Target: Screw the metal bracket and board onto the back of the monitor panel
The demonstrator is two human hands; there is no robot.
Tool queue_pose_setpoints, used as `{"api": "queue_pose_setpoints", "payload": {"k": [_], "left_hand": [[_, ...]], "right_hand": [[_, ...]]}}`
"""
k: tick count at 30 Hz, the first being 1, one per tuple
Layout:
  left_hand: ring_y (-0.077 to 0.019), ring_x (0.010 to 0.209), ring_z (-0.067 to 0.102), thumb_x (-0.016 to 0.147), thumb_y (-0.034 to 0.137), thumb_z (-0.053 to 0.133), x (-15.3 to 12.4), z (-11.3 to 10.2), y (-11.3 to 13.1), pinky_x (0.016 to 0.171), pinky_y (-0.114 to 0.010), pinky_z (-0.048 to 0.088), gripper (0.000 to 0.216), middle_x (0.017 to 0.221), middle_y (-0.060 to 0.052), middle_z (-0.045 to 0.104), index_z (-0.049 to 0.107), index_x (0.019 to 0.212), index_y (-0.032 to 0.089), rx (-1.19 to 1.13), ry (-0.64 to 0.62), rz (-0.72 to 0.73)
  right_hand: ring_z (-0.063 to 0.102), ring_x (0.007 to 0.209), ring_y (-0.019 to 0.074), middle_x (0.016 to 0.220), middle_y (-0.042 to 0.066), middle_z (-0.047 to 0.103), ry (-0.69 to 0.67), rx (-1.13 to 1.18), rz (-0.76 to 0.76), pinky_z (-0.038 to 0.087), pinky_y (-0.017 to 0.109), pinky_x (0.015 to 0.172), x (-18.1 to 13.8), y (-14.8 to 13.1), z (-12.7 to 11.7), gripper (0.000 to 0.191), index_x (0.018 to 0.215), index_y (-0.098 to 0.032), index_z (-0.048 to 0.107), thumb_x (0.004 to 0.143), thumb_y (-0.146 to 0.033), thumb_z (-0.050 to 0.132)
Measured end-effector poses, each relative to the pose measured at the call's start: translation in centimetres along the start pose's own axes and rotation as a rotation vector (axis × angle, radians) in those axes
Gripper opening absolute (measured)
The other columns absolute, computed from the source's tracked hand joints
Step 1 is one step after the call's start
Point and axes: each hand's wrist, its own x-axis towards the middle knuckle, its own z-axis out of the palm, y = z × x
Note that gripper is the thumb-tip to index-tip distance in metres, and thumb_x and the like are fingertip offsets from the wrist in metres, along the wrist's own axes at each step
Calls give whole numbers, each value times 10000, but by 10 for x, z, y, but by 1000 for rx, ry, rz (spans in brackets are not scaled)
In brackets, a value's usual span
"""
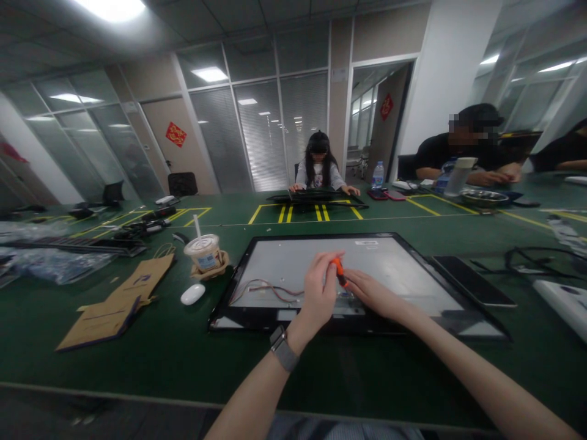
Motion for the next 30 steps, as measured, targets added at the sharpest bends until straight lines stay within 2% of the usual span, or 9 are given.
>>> {"api": "queue_pose_setpoints", "payload": {"k": [4,7,10,15,20,24,30], "left_hand": [[-174,968,579,952,269,508,0,-1,1,882,-304,463,222,1016,-59,601,696,1046,198,0,1,6],[-158,891,576,921,264,568,0,-1,2,830,-283,470,180,927,-38,584,728,984,212,30,30,15],[-150,871,595,955,238,503,1,-2,2,817,-276,467,229,910,-39,621,713,1041,206,0,24,4],[-176,995,615,989,241,402,1,0,-1,899,-310,460,293,1042,-74,658,668,1098,182,-142,-6,-70],[-170,934,580,898,264,590,3,-1,-2,876,-304,462,166,972,-55,592,725,965,195,-69,24,-64],[-166,901,605,946,259,507,4,-4,-2,850,-304,474,243,936,-61,630,702,1067,182,-110,5,-78],[-188,1079,615,984,263,409,2,-2,-2,975,-335,453,313,1134,-97,677,645,1165,167,-180,-26,-141]], "right_hand": [[527,1252,259,1330,131,595,-15,2,-3,394,465,1071,0,0,-1,382,1248,-195,583,990,-355,352],[537,1239,257,1319,133,602,-18,9,-13,399,470,1065,0,1,0,374,1251,-194,576,989,-332,349],[539,1235,268,1324,133,601,-15,5,-13,393,485,1067,0,3,2,380,1264,-196,571,985,-340,356],[531,1246,264,1338,119,595,-8,2,-4,391,465,1074,0,2,1,386,1266,-211,576,986,-363,360],[533,1244,263,1340,136,590,-30,3,5,393,467,1073,0,-1,-2,398,1260,-187,578,988,-360,344],[510,1271,264,1367,120,574,-24,7,6,376,471,1086,-1,-2,-2,409,1292,-208,561,990,-382,346],[497,1288,268,1388,134,557,-26,-8,25,370,459,1097,-2,-2,-1,446,1310,-180,554,994,-411,340]]}}
